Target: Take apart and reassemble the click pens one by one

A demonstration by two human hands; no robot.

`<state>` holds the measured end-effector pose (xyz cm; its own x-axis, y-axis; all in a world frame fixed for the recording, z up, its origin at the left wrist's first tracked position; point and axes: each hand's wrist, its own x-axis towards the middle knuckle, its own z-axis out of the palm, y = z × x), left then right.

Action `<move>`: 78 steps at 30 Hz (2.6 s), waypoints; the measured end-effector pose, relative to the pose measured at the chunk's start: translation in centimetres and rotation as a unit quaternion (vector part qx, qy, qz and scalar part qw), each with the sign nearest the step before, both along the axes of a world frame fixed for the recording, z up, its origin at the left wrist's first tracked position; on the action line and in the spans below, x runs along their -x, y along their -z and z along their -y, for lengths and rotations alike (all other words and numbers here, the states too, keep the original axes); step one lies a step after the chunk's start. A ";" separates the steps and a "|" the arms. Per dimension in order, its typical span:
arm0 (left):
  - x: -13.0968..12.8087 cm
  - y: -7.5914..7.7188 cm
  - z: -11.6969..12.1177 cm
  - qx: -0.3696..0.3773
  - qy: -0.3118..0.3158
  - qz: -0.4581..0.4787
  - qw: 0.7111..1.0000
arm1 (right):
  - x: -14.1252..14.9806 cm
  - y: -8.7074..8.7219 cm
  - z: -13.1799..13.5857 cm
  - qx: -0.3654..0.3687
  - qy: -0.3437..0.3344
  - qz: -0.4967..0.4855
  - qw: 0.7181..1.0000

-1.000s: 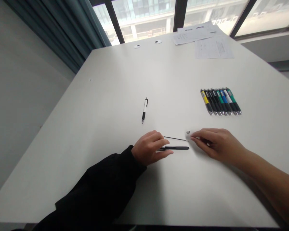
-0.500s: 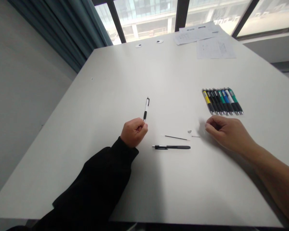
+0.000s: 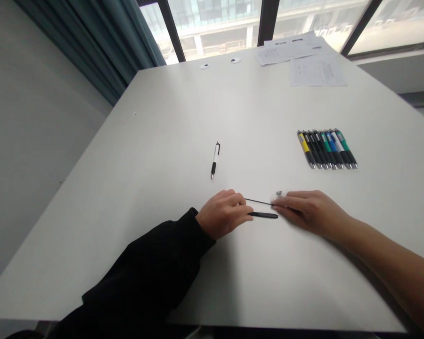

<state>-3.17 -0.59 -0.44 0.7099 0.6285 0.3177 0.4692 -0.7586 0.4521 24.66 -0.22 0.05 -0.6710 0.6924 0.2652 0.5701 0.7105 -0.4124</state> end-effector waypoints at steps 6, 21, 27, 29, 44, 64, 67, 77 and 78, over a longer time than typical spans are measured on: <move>0.2 -0.8 -0.3 0.316 -0.042 0.361 0.876 | 0.3 0.2 0.3 -0.068 -0.019 0.068 0.995; 0.5 0.1 -0.3 0.540 -0.029 0.403 0.738 | -1.4 -2.4 0.3 0.220 0.177 -0.283 0.917; 0.5 -1.2 0.1 0.612 0.060 0.286 0.734 | -1.7 -2.5 -0.2 0.390 0.136 -0.512 0.754; 0.5 -1.4 0.1 0.616 0.076 0.256 0.741 | -1.7 -2.6 -0.3 0.417 0.131 -0.527 0.729; 0.6 -2.0 0.1 0.620 0.093 0.214 0.749 | -1.3 -2.8 -0.4 0.422 0.171 -0.508 0.731; -0.1 -1.4 0.5 0.613 0.039 0.176 0.769 | 0.3 -2.7 1.2 0.363 0.072 -0.296 0.881; -0.2 -1.5 0.5 0.614 0.040 0.175 0.768 | 0.3 -2.9 1.4 0.358 0.090 -0.318 0.873; -0.4 -2.1 0.4 0.608 0.048 0.164 0.775 | 0.7 -3.4 1.6 0.353 0.062 -0.261 0.897; -0.4 -2.1 0.4 0.607 0.046 0.165 0.776 | 0.8 -3.5 1.6 0.345 0.059 -0.253 0.902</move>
